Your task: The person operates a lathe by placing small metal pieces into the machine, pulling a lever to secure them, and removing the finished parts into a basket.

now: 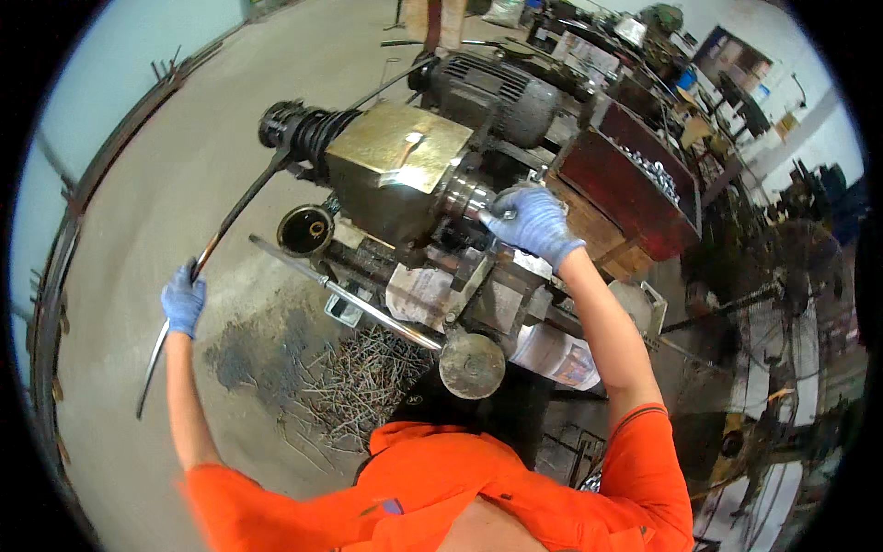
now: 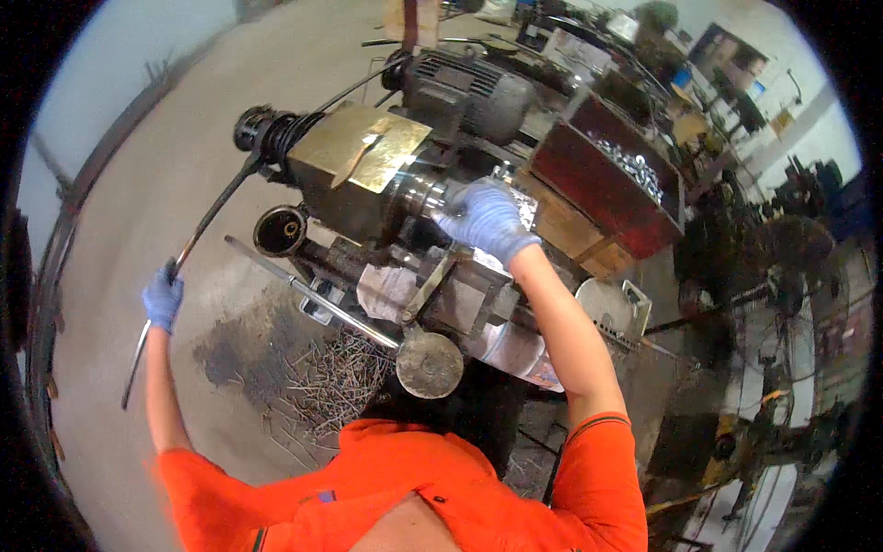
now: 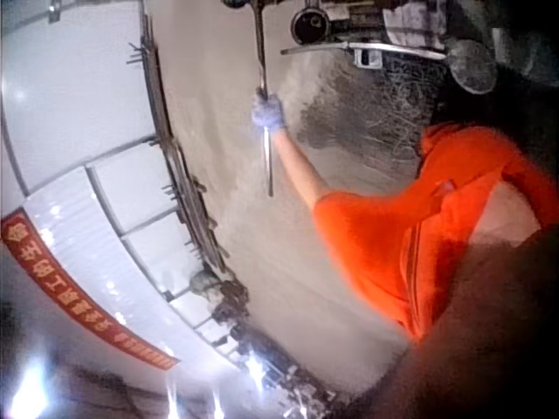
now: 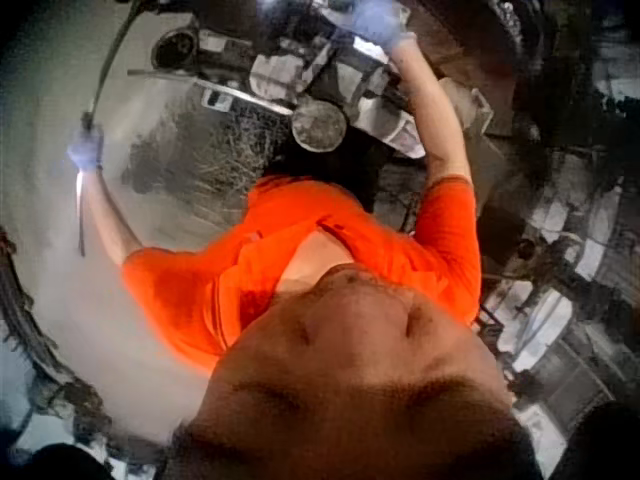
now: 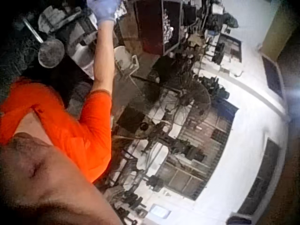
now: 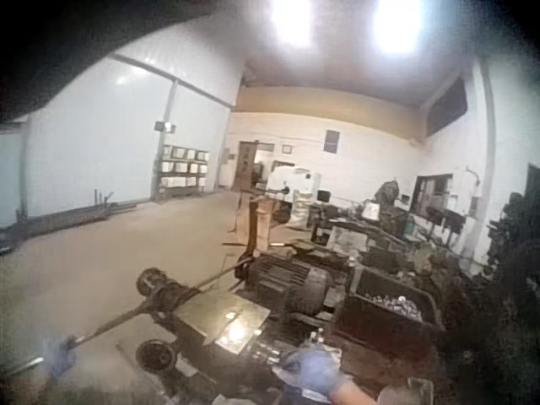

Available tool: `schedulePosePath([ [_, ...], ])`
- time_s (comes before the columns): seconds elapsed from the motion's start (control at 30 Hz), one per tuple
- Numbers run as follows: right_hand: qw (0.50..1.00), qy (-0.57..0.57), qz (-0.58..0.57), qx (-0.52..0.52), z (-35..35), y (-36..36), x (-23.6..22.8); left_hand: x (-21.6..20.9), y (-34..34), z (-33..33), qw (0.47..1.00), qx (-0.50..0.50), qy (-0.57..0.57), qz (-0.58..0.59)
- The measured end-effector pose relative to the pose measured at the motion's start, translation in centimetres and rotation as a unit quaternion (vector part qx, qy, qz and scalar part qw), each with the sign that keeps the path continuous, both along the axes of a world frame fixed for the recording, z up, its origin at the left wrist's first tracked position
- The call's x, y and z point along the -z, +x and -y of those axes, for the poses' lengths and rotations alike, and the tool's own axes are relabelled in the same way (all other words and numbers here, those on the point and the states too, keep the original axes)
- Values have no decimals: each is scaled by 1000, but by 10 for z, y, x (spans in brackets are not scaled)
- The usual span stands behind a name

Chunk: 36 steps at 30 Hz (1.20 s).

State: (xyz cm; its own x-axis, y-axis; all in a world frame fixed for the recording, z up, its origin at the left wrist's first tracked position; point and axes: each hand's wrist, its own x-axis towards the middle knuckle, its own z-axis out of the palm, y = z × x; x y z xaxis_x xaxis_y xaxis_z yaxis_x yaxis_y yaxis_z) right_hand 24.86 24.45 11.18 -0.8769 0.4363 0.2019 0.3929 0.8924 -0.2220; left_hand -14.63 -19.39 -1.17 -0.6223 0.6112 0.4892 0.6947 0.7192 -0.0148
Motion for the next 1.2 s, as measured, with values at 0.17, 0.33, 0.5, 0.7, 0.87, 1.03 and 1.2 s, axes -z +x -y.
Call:
schedulePosePath([
  [0.17,988,13,-138,73,-1,98,-23,152,43,-63,960,-9,151,236],
  [0.33,966,55,-53,247,0,243,-3,206,153,-157,931,63,-117,341],
  [0.5,909,-25,-83,408,-8,363,50,201,84,-168,926,145,-282,203],
  [0.7,854,15,24,520,-54,482,90,166,92,-163,944,85,-227,222],
  [0.87,825,3,243,509,-79,519,96,109,63,-108,930,43,-74,359],
  [1.03,775,20,280,566,-92,536,122,66,57,-105,859,18,159,486],
  [1.2,725,-52,267,633,-58,566,114,45,72,-115,823,-38,256,506],
])
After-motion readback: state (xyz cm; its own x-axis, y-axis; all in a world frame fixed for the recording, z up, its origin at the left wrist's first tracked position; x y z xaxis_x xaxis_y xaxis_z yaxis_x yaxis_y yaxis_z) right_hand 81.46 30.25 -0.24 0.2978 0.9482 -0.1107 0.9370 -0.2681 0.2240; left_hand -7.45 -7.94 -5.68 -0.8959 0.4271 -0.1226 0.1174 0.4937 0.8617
